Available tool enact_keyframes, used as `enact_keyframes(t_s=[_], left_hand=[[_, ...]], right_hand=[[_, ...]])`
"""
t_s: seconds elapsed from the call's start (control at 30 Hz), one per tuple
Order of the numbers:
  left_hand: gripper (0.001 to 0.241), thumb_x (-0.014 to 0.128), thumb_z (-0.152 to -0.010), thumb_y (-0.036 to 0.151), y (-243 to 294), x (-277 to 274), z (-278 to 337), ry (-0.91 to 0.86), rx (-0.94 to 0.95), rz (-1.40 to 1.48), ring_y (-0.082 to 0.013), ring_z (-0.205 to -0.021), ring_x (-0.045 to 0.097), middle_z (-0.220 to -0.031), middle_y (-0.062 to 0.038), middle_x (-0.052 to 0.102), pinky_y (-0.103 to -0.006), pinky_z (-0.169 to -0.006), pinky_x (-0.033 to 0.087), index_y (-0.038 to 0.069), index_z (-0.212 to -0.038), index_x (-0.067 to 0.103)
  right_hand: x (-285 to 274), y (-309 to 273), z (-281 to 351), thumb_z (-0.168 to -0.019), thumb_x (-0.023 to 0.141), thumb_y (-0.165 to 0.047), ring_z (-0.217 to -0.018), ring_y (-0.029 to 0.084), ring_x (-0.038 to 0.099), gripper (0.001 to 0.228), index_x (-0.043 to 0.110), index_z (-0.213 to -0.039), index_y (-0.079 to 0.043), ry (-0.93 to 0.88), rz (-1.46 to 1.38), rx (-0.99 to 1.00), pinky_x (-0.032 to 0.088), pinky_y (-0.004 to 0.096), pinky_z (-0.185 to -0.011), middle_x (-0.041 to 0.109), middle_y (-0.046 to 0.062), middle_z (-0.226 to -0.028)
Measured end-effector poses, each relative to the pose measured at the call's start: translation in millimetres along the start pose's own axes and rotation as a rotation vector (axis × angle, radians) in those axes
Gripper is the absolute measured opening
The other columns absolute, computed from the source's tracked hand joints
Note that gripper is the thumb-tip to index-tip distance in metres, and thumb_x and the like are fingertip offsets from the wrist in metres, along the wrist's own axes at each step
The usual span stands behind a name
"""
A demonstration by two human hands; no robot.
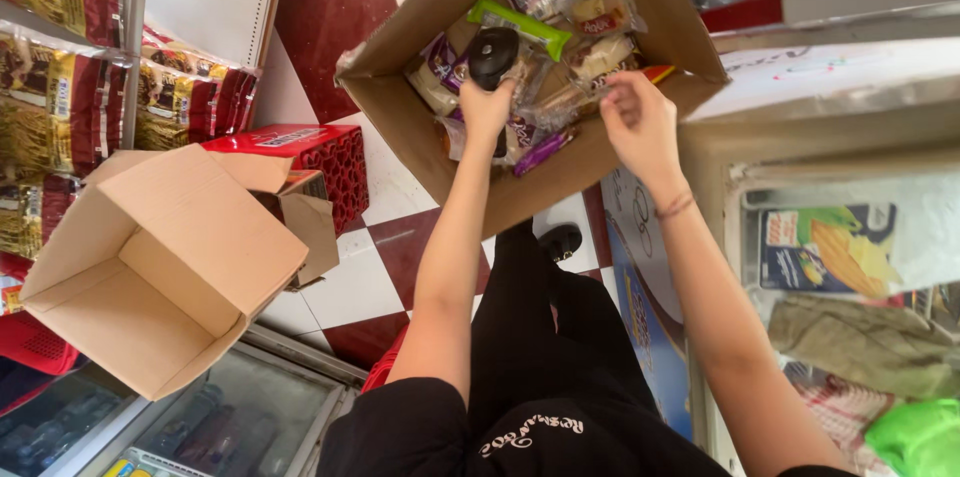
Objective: The person scans various packaged bread items on store shelves and inside a cardboard box using a handheld scanner, moving the scanned items back and forth.
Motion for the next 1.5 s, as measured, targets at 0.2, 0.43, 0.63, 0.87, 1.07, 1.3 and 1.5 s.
enact_keyframes(t_s=[0.2, 0.43, 0.63, 0.87, 1.07, 1.3, 1.5], left_hand=[[0.024, 0.073, -0.068, 0.016, -86, 21, -81, 0.052, -0.018, -0.238, -0.0303, -0.077, 0.075, -0.077, -0.019, 0.075, -0.0402, -0.076, 0.057, -0.001, -0.085, 0.075], [0.028, 0.075, -0.067, 0.018, -135, 11, -130, 0.223, -0.100, -0.172, -0.0318, -0.080, 0.076, -0.082, -0.019, 0.077, -0.0414, -0.077, 0.057, 0.001, -0.089, 0.077], [0.035, 0.081, -0.067, 0.020, -148, 2, -163, 0.338, -0.015, -0.200, -0.0330, -0.092, 0.072, -0.097, -0.020, 0.076, -0.0398, -0.085, 0.054, 0.000, -0.095, 0.077], [0.034, 0.081, -0.069, 0.021, -165, -1, -160, 0.188, -0.249, -0.047, -0.0253, -0.086, 0.075, -0.092, -0.015, 0.079, -0.0365, -0.081, 0.055, 0.000, -0.095, 0.077], [0.033, 0.075, -0.081, 0.028, -184, 17, -137, -0.006, -0.521, -0.128, -0.0284, -0.074, 0.075, -0.079, -0.020, 0.078, -0.0393, -0.072, 0.057, -0.004, -0.087, 0.081], [0.030, 0.076, -0.067, 0.021, -178, 13, -133, 0.027, -0.307, -0.250, -0.0304, -0.077, 0.076, -0.079, -0.020, 0.076, -0.0396, -0.074, 0.057, -0.002, -0.085, 0.075], [0.030, 0.077, -0.068, 0.021, -159, 7, -124, 0.078, -0.147, -0.231, -0.0329, -0.089, 0.075, -0.087, -0.019, 0.076, -0.0399, -0.084, 0.056, 0.000, -0.090, 0.077]], right_hand=[[94, 112, -95, -0.091, 0.072, -0.012, -0.077, 0.016, 0.071, 0.032, 0.067, -0.121, -0.002, -0.248, 0.159, 0.245, 0.057, 0.030, -0.071, 0.071, 0.008, -0.094], [181, 234, -130, -0.088, 0.073, -0.019, -0.092, 0.025, 0.071, 0.038, 0.068, -0.122, -0.002, -0.324, 0.271, 0.503, 0.054, 0.036, -0.085, 0.073, 0.013, -0.098], [232, 298, -127, -0.083, 0.068, -0.014, -0.111, 0.032, 0.068, 0.044, 0.066, -0.125, -0.001, -0.293, 0.345, 0.508, 0.052, 0.038, -0.101, 0.072, 0.019, -0.117], [268, 367, -92, -0.079, 0.075, -0.017, -0.139, 0.032, 0.053, 0.083, 0.034, -0.149, 0.002, 0.195, 0.049, 0.920, 0.040, 0.036, -0.118, 0.052, 0.023, -0.150], [280, 376, -82, -0.076, 0.086, -0.037, -0.139, 0.032, 0.055, 0.095, 0.044, -0.152, 0.003, 0.076, 0.144, 1.272, 0.043, 0.035, -0.118, 0.052, 0.023, -0.153], [280, 373, -88, -0.074, 0.097, -0.033, -0.130, 0.037, 0.050, 0.096, 0.041, -0.143, 0.004, 0.025, 0.344, 1.054, 0.039, 0.039, -0.111, 0.055, 0.025, -0.137], [268, 343, -84, -0.070, 0.091, -0.012, -0.108, 0.030, 0.066, 0.079, 0.043, -0.130, 0.006, 0.194, 0.053, 0.573, 0.052, 0.036, -0.097, 0.065, 0.022, -0.119]])
Point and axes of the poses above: each hand's wrist, its own z-axis away from the middle knuckle, its own x-axis out of the palm, y = z × x, the point moved 5 cm from there along -z, towards the middle knuckle
